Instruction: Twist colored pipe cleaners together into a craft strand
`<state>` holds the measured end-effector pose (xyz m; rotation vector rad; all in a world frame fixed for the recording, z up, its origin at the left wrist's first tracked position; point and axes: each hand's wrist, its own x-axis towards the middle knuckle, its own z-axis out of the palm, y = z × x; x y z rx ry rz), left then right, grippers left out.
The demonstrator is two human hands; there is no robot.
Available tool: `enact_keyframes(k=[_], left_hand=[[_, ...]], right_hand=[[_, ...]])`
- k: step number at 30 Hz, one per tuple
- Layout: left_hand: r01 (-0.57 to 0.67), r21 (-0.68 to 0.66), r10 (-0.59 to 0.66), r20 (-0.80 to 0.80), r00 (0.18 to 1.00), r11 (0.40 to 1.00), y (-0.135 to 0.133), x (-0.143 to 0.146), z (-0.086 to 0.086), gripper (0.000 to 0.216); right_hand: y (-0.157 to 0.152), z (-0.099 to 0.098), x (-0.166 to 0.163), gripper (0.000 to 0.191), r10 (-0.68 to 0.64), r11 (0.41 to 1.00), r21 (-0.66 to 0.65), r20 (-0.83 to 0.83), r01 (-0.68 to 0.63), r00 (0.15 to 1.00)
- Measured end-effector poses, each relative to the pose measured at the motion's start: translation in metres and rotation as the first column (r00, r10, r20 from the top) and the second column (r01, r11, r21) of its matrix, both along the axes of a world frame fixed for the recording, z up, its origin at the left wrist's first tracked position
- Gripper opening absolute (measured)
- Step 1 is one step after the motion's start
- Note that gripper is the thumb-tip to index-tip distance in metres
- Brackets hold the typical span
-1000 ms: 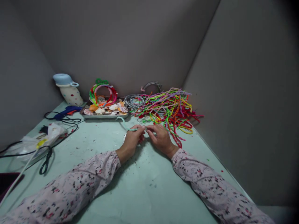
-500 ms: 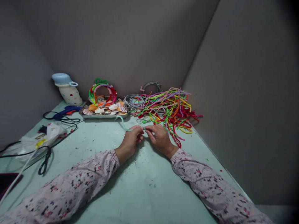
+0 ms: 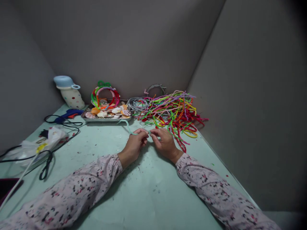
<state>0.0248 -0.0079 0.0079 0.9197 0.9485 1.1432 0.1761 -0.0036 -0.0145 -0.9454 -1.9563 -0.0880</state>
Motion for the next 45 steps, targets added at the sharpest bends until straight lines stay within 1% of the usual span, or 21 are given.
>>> enact_keyframes(k=[6, 12, 15, 18, 23, 27, 31, 37, 45], left_hand=[[-0.01, 0.054, 0.012, -0.038, 0.999, 0.998, -0.0011, 0.0016, 0.0032, 0.013], [-0.022, 0.097, 0.031, -0.089, 0.996, 0.995, -0.0015, 0.0014, -0.0001, 0.017], [-0.027, 0.098, 0.036, -0.091, 0.995, 0.995, -0.0021, 0.0017, 0.0002, 0.019], [-0.027, 0.089, 0.034, -0.083, 0.996, 0.996, -0.0033, 0.0021, 0.002, 0.019], [-0.008, 0.093, 0.016, -0.076, 0.997, 0.996, -0.0042, 0.0014, 0.0019, 0.018], [0.006, 0.106, 0.002, -0.074, 0.997, 0.994, -0.0043, 0.0007, 0.0009, 0.019], [-0.006, 0.12, 0.014, -0.068, 0.998, 0.993, -0.0046, 0.0009, 0.0013, 0.019], [-0.002, 0.116, 0.007, -0.043, 0.999, 0.993, -0.006, 0.0018, 0.0021, 0.02], [0.002, 0.087, -0.002, -0.001, 1.0, 0.996, -0.0072, 0.0017, 0.0062, 0.019]], right_hand=[[-0.0017, 0.0023, 0.0005, 0.012, 0.001, 1.0, -0.029, -0.059, -0.003, 0.998], [-0.0028, 0.0036, 0.0001, 0.013, -0.006, 0.998, -0.064, -0.112, -0.002, 0.994], [-0.0028, 0.0028, 0.0001, 0.016, -0.002, 0.999, -0.052, -0.127, -0.004, 0.992], [-0.0025, 0.0023, 0.0006, 0.017, 0.019, 0.999, -0.034, -0.109, -0.023, 0.994], [-0.003, 0.0033, 0.0012, 0.016, 0.034, 0.997, -0.058, -0.124, -0.042, 0.992], [-0.005, 0.0048, 0.0, 0.015, 0.034, 0.991, -0.121, -0.191, -0.058, 0.981], [-0.0066, 0.0054, -0.0013, 0.015, 0.046, 0.98, -0.179, -0.247, -0.092, 0.968], [-0.004, 0.003, -0.0002, 0.014, 0.07, 0.988, -0.115, -0.241, -0.1, 0.968], [-0.0045, 0.0026, -0.0003, 0.017, 0.055, 0.988, -0.13, -0.221, -0.085, 0.974]])
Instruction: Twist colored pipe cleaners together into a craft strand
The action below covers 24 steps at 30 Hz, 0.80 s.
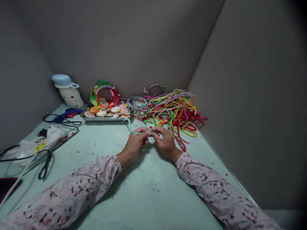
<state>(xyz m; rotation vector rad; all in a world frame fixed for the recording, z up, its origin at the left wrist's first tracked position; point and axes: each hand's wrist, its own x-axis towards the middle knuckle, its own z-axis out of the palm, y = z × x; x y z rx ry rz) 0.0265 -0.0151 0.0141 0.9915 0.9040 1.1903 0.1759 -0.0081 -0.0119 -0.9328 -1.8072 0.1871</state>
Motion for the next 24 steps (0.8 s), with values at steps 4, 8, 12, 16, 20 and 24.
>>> enact_keyframes(k=[4, 8, 12, 16, 20, 24], left_hand=[[0.006, 0.0, -0.006, 0.001, 1.0, 1.0, 0.0004, 0.0001, -0.0002, 0.017], [0.003, -0.005, -0.003, 0.007, 1.0, 1.0, 0.0003, 0.0006, -0.0007, 0.018], [0.002, -0.012, -0.002, 0.026, 1.0, 1.0, 0.0003, 0.0009, 0.0001, 0.021], [0.017, -0.014, -0.017, 0.032, 0.999, 1.0, 0.0005, 0.0004, 0.0013, 0.019], [0.043, -0.009, -0.042, 0.051, 0.998, 0.999, 0.0007, -0.0003, 0.0013, 0.016], [0.053, -0.001, -0.053, 0.069, 0.996, 0.999, 0.0003, -0.0004, 0.0016, 0.016]], right_hand=[[0.0, -0.0005, 0.0005, 0.017, 0.005, 1.0, 0.004, 0.005, -0.005, 1.0], [0.0009, -0.0018, 0.0011, 0.017, 0.01, 1.0, -0.008, -0.004, -0.01, 1.0], [0.0013, -0.0022, 0.0006, 0.018, 0.011, 1.0, -0.008, -0.025, -0.012, 1.0], [0.0007, -0.0021, 0.0002, 0.017, 0.009, 1.0, -0.008, -0.024, -0.009, 1.0], [0.0, -0.0017, 0.0006, 0.018, 0.016, 1.0, -0.01, -0.013, -0.016, 1.0], [-0.0007, -0.0008, 0.001, 0.017, 0.021, 0.999, -0.027, -0.029, -0.022, 0.999]])
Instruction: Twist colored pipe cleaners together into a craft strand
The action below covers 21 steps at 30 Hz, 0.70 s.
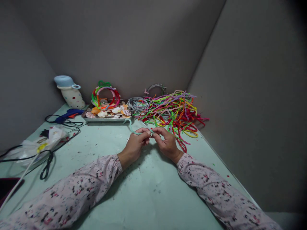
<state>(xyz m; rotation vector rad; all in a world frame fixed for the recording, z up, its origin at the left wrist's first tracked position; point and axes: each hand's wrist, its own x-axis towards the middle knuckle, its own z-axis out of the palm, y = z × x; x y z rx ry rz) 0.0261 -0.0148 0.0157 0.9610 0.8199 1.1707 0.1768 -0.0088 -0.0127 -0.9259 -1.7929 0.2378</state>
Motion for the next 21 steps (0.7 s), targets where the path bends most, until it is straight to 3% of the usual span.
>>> enact_keyframes(k=[10, 21], left_hand=[[0.063, -0.007, -0.062, 0.069, 0.996, 0.998, 0.0013, -0.002, -0.0022, 0.017], [0.164, -0.046, -0.156, 0.144, 0.977, 0.985, 0.003, -0.0037, -0.0011, 0.015]], right_hand=[[0.0003, -0.0001, -0.0009, 0.017, 0.048, 0.996, -0.072, -0.111, -0.056, 0.993], [0.0011, -0.0004, 0.0007, 0.017, 0.082, 0.993, -0.074, -0.118, -0.091, 0.99]])
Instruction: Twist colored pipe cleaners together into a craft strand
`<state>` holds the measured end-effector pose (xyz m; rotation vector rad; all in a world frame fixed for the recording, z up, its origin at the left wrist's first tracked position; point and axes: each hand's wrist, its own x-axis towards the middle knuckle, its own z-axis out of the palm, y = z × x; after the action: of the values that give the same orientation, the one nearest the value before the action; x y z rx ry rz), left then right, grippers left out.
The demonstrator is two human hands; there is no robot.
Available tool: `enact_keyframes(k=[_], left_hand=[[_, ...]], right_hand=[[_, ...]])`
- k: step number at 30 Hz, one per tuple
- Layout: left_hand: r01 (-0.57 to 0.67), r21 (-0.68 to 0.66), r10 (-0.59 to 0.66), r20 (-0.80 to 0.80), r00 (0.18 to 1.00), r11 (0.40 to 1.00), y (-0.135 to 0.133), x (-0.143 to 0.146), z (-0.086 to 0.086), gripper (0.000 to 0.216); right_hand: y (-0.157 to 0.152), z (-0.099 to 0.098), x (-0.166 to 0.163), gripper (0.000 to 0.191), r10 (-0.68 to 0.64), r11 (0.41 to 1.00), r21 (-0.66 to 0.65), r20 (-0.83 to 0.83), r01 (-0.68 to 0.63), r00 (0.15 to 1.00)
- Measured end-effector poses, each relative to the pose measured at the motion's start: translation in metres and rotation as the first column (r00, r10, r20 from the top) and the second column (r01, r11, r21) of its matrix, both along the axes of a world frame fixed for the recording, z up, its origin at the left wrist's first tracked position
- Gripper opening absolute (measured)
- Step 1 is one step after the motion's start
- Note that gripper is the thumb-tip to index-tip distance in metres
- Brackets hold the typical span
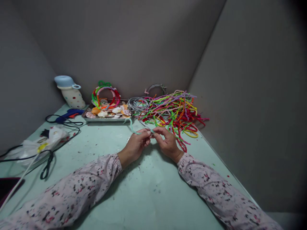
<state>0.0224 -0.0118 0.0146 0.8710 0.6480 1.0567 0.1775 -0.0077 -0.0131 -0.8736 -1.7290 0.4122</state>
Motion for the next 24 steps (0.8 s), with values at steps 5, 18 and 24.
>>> enact_keyframes(k=[5, 18, 24], left_hand=[[0.003, 0.012, -0.003, 0.006, 1.0, 1.0, 0.0, -0.0009, -0.0004, 0.016], [-0.016, -0.022, 0.016, 0.001, 1.0, 1.0, -0.0009, -0.0001, -0.0013, 0.018], [0.056, -0.085, -0.06, -0.038, 0.997, 0.995, -0.0012, 0.001, -0.0043, 0.025]], right_hand=[[-0.0009, 0.0008, 0.0001, 0.016, 0.009, 1.0, -0.01, 0.01, -0.008, 1.0], [-0.0014, 0.0035, -0.0009, 0.015, -0.033, 0.999, 0.027, 0.04, 0.032, 0.999], [0.0016, -0.0002, -0.0002, 0.015, -0.13, 0.99, 0.07, 0.058, 0.126, 0.99]])
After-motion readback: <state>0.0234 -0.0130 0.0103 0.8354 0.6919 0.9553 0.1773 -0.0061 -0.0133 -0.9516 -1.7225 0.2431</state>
